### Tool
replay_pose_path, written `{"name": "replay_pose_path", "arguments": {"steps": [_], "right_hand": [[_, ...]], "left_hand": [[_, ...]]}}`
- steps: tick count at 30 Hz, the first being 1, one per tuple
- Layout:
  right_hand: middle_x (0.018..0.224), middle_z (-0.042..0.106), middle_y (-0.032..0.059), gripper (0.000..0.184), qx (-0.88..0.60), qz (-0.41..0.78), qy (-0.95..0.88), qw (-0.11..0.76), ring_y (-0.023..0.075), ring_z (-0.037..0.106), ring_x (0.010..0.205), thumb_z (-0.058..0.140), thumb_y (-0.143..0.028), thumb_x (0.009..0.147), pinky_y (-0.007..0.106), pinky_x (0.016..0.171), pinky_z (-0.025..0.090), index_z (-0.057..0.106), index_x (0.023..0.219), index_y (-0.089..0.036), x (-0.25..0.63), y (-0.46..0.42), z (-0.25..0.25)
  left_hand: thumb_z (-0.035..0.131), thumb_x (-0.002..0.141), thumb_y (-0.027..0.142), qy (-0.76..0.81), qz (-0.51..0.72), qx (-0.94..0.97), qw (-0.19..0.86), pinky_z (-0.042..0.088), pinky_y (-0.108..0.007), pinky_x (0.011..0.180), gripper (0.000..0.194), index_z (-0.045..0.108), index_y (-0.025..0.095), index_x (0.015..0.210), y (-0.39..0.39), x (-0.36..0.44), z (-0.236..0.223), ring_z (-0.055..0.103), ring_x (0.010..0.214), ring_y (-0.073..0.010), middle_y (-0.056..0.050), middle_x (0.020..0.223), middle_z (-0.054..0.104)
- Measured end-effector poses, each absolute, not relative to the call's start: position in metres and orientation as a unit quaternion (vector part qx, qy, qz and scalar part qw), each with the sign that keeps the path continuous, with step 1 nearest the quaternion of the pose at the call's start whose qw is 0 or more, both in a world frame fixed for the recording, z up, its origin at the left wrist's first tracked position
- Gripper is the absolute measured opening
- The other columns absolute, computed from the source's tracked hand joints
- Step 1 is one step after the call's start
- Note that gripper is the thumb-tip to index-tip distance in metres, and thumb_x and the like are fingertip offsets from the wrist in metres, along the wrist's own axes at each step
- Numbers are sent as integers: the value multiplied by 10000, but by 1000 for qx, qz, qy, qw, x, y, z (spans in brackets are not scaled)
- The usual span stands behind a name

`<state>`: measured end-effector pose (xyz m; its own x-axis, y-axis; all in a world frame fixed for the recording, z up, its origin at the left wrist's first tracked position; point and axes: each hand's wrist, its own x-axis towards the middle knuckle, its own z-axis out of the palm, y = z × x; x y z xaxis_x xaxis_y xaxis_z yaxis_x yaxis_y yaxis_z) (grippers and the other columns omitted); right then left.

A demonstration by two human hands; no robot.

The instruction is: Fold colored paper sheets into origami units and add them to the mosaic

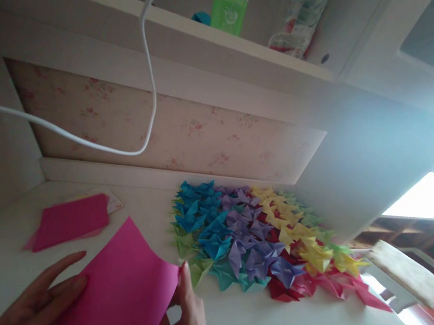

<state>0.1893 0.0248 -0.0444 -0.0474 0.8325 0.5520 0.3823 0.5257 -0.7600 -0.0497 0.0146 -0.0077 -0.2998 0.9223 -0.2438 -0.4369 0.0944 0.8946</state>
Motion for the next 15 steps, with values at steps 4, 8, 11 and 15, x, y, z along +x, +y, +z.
{"name": "replay_pose_path", "arguments": {"steps": [4, 8, 11, 15], "right_hand": [[1081, 758, 83, 912, -356, 79, -733, 574, 168, 726, 639, 578, -139, 912, 287, 639, 621, -4, 1589, -326, 186, 31, -32], [927, 784, 50, 708, -345, 53, -785, 511, 200, 755, 729, 505, -42, 860, 281, 638, 610, 388, 1499, -323, 189, 34, -21], [997, 788, 81, 502, -329, 88, -808, 481, 217, 767, 816, 525, -42, 833, 266, 667, 609, 648, 1261, -275, 192, 33, -17], [978, 796, 84, 319, -326, 198, -765, 519, 222, 769, 835, 656, -159, 835, 247, 693, 609, 728, 1132, -249, 196, 33, -17]], "left_hand": [[893, 600, 464, 536, 634, 239, 503, 584, -249, 568, 571, 748, 206, 1088, 16, -42, -3, 744, 743, -237, -51, 878, 805], [853, 637, 467, 575, 634, 282, 433, 610, -286, 711, 437, 804, 193, 974, 15, -39, -4, 738, 938, -288, -85, 1013, 801], [846, 644, 473, 557, 613, 281, 485, 617, -318, 667, 484, 798, 184, 1030, 9, -35, 3, 741, 920, -320, -101, 1000, 803], [782, 710, 474, 480, 636, 273, 539, 610, -314, 702, 388, 813, 186, 969, 1, -39, 10, 713, 992, -315, -107, 1101, 780]]}}
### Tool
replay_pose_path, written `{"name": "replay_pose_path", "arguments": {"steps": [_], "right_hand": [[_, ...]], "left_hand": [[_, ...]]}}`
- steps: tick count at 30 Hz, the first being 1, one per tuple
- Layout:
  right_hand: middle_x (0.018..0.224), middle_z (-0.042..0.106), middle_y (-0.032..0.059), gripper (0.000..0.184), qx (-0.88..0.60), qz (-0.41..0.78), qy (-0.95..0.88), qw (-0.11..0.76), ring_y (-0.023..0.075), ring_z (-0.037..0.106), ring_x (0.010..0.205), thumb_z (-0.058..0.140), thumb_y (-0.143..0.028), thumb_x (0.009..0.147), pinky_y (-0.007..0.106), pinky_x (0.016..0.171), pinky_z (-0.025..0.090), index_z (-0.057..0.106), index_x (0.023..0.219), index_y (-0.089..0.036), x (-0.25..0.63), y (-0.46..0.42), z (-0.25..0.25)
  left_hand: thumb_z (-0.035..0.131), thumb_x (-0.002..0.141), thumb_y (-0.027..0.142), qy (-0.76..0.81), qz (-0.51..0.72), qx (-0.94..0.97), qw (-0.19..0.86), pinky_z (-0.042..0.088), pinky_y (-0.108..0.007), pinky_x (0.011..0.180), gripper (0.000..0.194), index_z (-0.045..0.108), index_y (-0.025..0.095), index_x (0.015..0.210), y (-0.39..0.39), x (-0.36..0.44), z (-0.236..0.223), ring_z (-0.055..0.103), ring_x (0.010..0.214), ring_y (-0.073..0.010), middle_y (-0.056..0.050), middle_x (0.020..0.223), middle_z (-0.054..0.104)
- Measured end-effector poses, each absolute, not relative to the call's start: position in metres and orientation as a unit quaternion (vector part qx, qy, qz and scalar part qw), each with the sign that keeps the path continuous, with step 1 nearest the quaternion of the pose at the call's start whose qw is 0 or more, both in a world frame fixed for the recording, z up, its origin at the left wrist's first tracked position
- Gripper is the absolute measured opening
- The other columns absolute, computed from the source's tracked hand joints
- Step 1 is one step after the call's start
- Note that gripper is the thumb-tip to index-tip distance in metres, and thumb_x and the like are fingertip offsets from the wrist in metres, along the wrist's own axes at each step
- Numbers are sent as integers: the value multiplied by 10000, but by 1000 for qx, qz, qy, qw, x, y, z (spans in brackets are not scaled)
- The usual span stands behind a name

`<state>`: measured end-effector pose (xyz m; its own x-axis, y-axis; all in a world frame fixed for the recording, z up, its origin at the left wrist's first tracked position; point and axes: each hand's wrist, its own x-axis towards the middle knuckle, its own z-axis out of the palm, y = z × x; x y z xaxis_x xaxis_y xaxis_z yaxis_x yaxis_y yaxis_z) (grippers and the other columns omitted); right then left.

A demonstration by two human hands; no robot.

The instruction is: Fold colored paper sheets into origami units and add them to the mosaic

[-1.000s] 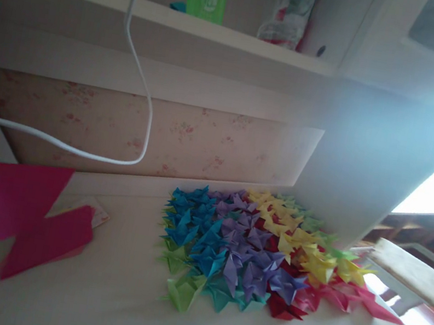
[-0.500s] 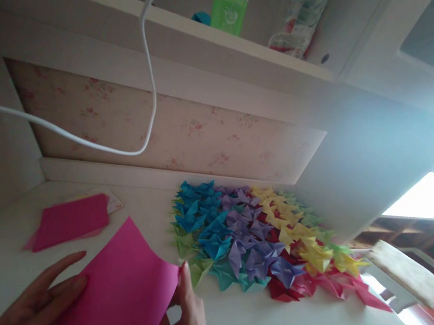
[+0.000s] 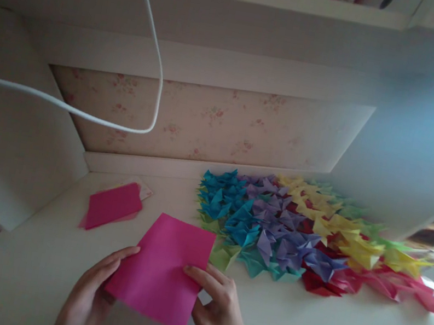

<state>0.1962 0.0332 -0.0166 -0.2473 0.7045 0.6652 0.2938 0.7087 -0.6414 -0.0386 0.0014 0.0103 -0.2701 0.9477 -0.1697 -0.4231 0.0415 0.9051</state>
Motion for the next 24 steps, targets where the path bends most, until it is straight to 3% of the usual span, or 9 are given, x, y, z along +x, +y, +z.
{"name": "replay_pose_path", "arguments": {"steps": [3, 6, 8, 13, 15, 19, 24], "right_hand": [[984, 801, 83, 272, -352, 272, -718, 535, 243, 764, 876, 762, -359, 814, 270, 746, 604, 764, 1067, -261, 199, 34, -19], [955, 801, 94, 340, -370, 328, -699, 517, 254, 754, 854, 763, -511, 793, 284, 721, 590, 790, 1006, -248, 202, 34, -19], [882, 795, 92, 375, -373, 354, -697, 500, 245, 740, 792, 750, -561, 785, 282, 684, 569, 801, 946, -227, 202, 32, -16], [667, 694, 51, 414, -390, 415, -671, 474, 182, 639, 638, 623, -513, 910, 257, 596, 492, 731, 716, -164, 198, 30, -14], [678, 662, 44, 399, -415, 432, -640, 481, 168, 601, 642, 606, -481, 929, 248, 585, 475, 701, 732, -147, 195, 29, -17], [730, 629, 20, 303, -434, 472, -567, 517, 150, 568, 687, 668, -422, 908, 233, 613, 463, 649, 776, -150, 189, 28, -24], [836, 662, 30, 269, -418, 501, -503, 566, 163, 617, 734, 714, -412, 878, 243, 650, 504, 625, 984, -181, 182, 28, -26]], "left_hand": [[757, 735, 430, 432, 639, 303, 559, 596, -315, 692, 342, 806, 183, 967, -3, -43, 9, 720, 878, -282, -100, 1019, 786], [862, 629, 271, 469, 592, 361, 547, 571, -278, 662, 387, 780, 214, 1003, -4, -42, 7, 712, 759, -233, -55, 897, 775], [879, 616, 311, 490, 562, 412, 525, 570, -281, 679, 411, 770, 220, 1002, -3, -40, 5, 712, 807, -244, -67, 951, 759], [843, 636, 503, 530, 519, 518, 426, 557, -328, 853, 362, 770, 185, 794, 0, -35, 5, 616, 1156, -334, -137, 1317, 613], [800, 683, 525, 534, 508, 531, 418, 554, -334, 864, 354, 763, 183, 769, 0, -32, 6, 633, 1118, -326, -143, 1252, 645], [738, 788, 446, 525, 534, 506, 428, 565, -290, 757, 270, 697, 196, 882, -4, -25, 6, 691, 854, -235, -75, 924, 703], [737, 817, 418, 530, 542, 490, 429, 566, -260, 671, 451, 552, 213, 1174, -8, -25, 0, 702, 795, -200, -60, 924, 717]]}}
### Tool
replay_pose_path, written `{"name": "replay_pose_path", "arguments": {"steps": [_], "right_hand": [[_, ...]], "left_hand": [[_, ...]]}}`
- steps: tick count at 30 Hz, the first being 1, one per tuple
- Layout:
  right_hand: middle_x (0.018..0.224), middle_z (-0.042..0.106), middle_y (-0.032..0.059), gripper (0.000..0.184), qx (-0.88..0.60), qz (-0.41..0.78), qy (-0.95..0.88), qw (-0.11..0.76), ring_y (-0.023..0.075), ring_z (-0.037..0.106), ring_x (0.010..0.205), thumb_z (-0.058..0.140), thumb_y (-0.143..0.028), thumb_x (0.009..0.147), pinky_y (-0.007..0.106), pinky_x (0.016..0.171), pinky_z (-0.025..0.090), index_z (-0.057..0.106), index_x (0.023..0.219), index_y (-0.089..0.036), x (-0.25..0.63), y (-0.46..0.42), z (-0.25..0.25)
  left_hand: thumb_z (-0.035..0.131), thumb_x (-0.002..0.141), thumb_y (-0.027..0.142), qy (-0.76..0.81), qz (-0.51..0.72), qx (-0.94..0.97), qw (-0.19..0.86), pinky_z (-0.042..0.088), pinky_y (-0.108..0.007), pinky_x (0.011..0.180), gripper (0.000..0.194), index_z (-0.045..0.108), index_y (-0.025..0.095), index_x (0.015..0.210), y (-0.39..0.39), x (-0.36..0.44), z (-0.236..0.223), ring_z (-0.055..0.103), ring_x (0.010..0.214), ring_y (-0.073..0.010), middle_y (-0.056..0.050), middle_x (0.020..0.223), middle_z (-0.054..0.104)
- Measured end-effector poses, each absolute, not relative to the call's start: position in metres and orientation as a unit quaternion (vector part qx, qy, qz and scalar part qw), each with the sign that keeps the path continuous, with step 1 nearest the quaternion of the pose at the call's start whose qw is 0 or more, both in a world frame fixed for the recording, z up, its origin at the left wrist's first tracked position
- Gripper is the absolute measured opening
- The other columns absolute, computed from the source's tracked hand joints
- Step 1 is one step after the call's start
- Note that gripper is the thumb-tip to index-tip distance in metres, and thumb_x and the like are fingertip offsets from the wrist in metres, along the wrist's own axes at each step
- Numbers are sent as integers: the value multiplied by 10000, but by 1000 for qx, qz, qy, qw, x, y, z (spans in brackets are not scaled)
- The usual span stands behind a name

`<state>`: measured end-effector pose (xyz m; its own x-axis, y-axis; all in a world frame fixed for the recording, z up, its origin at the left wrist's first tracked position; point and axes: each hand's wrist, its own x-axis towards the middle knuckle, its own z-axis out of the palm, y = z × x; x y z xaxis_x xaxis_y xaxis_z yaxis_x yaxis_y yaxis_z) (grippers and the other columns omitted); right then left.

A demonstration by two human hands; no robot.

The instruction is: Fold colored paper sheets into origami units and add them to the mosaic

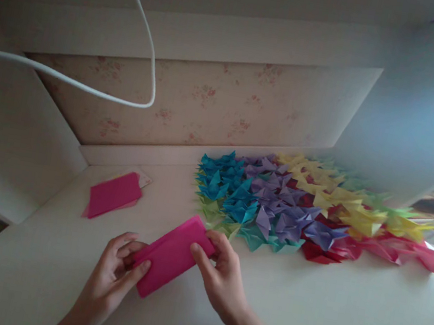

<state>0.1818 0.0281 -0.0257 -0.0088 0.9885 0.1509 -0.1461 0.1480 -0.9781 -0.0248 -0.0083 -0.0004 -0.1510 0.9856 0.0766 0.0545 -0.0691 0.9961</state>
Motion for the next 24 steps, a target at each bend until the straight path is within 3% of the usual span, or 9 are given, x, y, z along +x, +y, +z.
{"name": "replay_pose_path", "arguments": {"steps": [2, 5, 9, 16, 20, 24], "right_hand": [[873, 690, 44, 368, -409, 514, -492, 571, 179, 652, 742, 707, -424, 881, 253, 635, 523, 575, 1148, -207, 179, 28, -26], [870, 720, 57, 491, -417, 528, -493, 551, 199, 685, 738, 699, -444, 879, 265, 608, 538, 522, 1278, -218, 178, 27, -27], [869, 724, 58, 421, -434, 525, -511, 524, 190, 677, 721, 705, -445, 870, 259, 605, 537, 601, 1194, -197, 177, 25, -27], [808, 672, 38, 302, -457, 496, -543, 501, 158, 609, 686, 689, -441, 883, 228, 577, 497, 657, 1012, -170, 175, 22, -26], [824, 696, 39, 293, -462, 490, -548, 497, 158, 627, 694, 695, -425, 885, 222, 586, 510, 684, 1034, -173, 175, 21, -27], [1031, 761, 86, 325, -472, 456, -570, 493, 212, 701, 843, 679, -409, 897, 256, 678, 575, 724, 1133, -190, 176, 21, -27]], "left_hand": [[698, 851, 425, 537, 484, 533, 441, 585, -276, 697, 456, 592, 189, 1226, -8, -27, -2, 722, 828, -224, -93, 971, 741], [672, 873, 398, 533, 398, 606, 435, 588, -318, 867, 407, 674, 186, 1221, -6, -29, -3, 714, 1027, -282, -129, 1174, 736], [643, 902, 346, 523, 368, 648, 414, 534, -336, 1000, 424, 652, 202, 1301, -5, -27, -7, 663, 1172, -296, -108, 1292, 701], [552, 959, 305, 507, 349, 676, 404, 521, -326, 1020, 453, 577, 190, 1396, -10, -23, -17, 634, 1229, -289, -106, 1354, 660], [530, 969, 278, 505, 349, 684, 396, 514, -319, 1028, 458, 556, 188, 1417, -12, -25, -20, 596, 1272, -283, -107, 1353, 658], [532, 963, 240, 500, 358, 687, 387, 492, -340, 1054, 467, 544, 191, 1428, -13, -24, -20, 593, 1276, -280, -109, 1376, 637]]}}
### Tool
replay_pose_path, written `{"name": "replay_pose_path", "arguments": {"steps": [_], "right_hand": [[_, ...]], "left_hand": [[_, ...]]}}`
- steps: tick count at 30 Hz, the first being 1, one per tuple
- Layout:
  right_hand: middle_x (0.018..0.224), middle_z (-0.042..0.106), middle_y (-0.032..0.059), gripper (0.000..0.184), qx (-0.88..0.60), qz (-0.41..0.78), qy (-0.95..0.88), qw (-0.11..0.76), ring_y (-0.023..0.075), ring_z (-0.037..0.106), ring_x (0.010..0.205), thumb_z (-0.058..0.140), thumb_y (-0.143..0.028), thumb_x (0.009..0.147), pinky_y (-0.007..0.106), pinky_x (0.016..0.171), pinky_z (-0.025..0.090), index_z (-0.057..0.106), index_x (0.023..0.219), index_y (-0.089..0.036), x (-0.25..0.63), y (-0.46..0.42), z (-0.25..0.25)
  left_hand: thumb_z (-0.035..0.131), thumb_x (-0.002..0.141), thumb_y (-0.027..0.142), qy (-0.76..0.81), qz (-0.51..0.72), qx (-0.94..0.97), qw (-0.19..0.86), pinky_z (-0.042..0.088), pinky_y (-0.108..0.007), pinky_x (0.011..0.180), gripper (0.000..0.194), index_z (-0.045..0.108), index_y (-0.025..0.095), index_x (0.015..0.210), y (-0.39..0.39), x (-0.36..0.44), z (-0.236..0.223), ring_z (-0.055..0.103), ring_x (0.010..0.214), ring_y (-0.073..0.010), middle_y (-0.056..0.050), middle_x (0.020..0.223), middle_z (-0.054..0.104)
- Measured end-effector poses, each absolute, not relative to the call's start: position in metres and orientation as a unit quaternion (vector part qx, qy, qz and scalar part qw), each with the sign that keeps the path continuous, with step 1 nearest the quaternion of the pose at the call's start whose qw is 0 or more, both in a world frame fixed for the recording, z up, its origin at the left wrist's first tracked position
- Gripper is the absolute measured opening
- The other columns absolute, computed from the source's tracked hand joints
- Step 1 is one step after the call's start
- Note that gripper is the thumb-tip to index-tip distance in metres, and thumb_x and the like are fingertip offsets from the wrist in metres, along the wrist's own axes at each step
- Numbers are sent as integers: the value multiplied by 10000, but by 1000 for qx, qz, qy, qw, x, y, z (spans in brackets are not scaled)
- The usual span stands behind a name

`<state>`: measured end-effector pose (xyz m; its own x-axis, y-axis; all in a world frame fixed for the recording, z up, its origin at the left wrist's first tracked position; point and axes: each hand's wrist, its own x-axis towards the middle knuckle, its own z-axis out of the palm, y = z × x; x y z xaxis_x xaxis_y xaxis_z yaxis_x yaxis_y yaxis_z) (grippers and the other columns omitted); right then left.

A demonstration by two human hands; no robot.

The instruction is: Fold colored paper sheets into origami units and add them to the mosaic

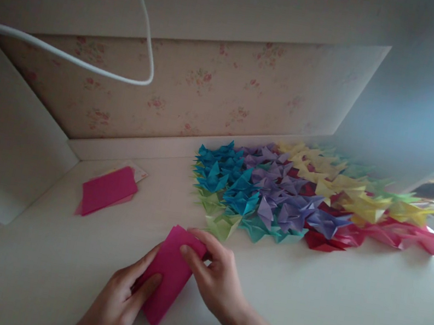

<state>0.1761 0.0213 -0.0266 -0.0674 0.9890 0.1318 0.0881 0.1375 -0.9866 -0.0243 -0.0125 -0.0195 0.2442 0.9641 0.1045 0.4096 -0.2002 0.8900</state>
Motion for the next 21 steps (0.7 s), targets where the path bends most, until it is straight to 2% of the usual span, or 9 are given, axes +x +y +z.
{"name": "replay_pose_path", "arguments": {"steps": [2, 5, 10, 17, 21], "right_hand": [[1133, 756, 89, 313, -469, 431, -593, 492, 238, 712, 953, 640, -387, 927, 295, 778, 592, 731, 1170, -212, 176, 22, -25], [1146, 762, 80, 284, -459, 398, -629, 485, 247, 713, 1008, 586, -346, 963, 336, 875, 581, 742, 1167, -224, 176, 23, -21], [1067, 782, 77, 264, -447, 386, -652, 475, 238, 727, 935, 577, -329, 971, 308, 795, 594, 762, 1118, -211, 178, 24, -17], [1067, 782, 59, 229, -435, 379, -665, 474, 230, 721, 959, 593, -289, 967, 295, 822, 574, 763, 1104, -220, 179, 24, -16], [984, 788, 64, 229, -436, 382, -665, 472, 226, 722, 887, 595, -288, 965, 304, 791, 576, 766, 1093, -205, 178, 24, -16]], "left_hand": [[534, 956, 219, 491, 360, 692, 388, 479, -361, 1068, 482, 532, 201, 1438, -12, -24, -19, 574, 1293, -285, -105, 1400, 613], [527, 955, 203, 484, 352, 697, 394, 445, -381, 1097, 506, 502, 214, 1460, -11, -23, -20, 554, 1312, -280, -94, 1432, 582], [518, 960, 203, 480, 335, 706, 398, 402, -383, 1125, 534, 453, 221, 1490, -13, -23, -21, 526, 1340, -267, -86, 1467, 548], [461, 978, 188, 486, 315, 716, 390, 355, -373, 1153, 528, 425, 206, 1505, -16, -25, -22, 442, 1401, -249, -79, 1519, 484], [460, 980, 188, 487, 317, 713, 392, 356, -375, 1155, 537, 407, 206, 1514, -17, -26, -23, 423, 1409, -257, -76, 1523, 478]]}}
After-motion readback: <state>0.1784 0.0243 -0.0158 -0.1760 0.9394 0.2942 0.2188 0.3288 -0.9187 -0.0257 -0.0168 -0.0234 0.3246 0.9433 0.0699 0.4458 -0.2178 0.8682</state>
